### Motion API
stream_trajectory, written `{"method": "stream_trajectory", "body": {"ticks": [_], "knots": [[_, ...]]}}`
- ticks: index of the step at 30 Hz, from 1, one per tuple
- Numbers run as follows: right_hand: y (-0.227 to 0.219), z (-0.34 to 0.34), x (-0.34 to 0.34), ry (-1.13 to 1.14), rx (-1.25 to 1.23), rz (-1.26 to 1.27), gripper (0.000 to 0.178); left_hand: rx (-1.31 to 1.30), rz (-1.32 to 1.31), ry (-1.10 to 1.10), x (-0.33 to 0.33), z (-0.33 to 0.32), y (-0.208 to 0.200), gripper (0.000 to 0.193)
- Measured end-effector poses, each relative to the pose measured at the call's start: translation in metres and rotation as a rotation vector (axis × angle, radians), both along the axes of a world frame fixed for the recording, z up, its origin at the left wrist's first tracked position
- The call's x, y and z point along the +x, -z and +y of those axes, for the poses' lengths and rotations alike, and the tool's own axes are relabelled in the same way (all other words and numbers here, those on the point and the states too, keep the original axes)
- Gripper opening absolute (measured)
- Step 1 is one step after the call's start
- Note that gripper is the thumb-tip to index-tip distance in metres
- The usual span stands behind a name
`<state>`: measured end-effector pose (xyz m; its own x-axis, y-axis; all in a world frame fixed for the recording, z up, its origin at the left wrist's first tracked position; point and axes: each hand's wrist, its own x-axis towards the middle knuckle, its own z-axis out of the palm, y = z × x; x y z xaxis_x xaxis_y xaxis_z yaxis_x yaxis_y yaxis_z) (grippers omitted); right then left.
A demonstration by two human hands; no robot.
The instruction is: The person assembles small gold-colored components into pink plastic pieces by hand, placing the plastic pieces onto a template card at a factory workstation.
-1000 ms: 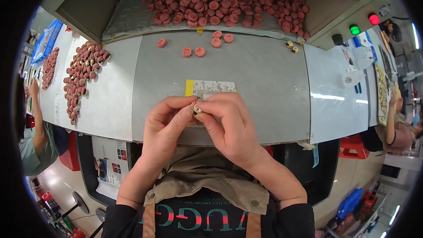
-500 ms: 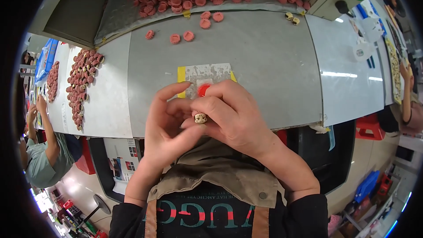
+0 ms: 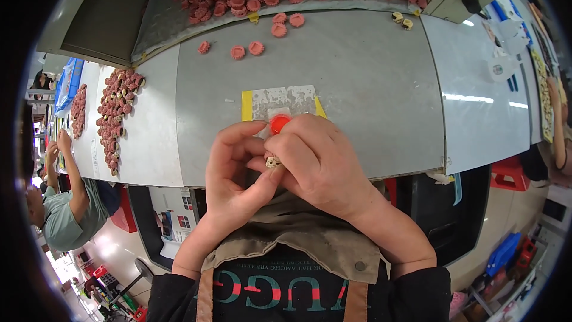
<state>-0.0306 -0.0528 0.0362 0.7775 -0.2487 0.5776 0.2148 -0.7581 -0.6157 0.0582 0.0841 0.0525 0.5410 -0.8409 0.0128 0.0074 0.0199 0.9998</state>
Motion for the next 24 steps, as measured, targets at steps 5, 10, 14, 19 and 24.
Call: {"method": "stream_trajectory", "body": {"ticks": [5,10,14,19,24], "knots": [[-0.002,0.003,0.001,0.0,0.03,-0.031,0.039,-0.036,-0.005,-0.025,-0.002,0.0,-0.003,0.056],[-0.01,0.008,0.002,-0.035,0.011,-0.023,0.038,-0.033,0.031,-0.043,-0.003,0.007,-0.006,0.055],[-0.025,0.01,0.005,-0.054,-0.004,0.082,0.036,0.002,-0.027,-0.092,-0.001,0.017,-0.011,0.049],[-0.069,-0.008,0.032,-0.123,-0.169,0.321,0.022,0.12,-0.152,-0.321,0.031,0.055,-0.012,0.026],[-0.045,0.0,0.091,-0.201,-0.389,0.287,0.016,0.097,-0.234,-0.32,0.045,0.072,-0.017,0.029]]}}
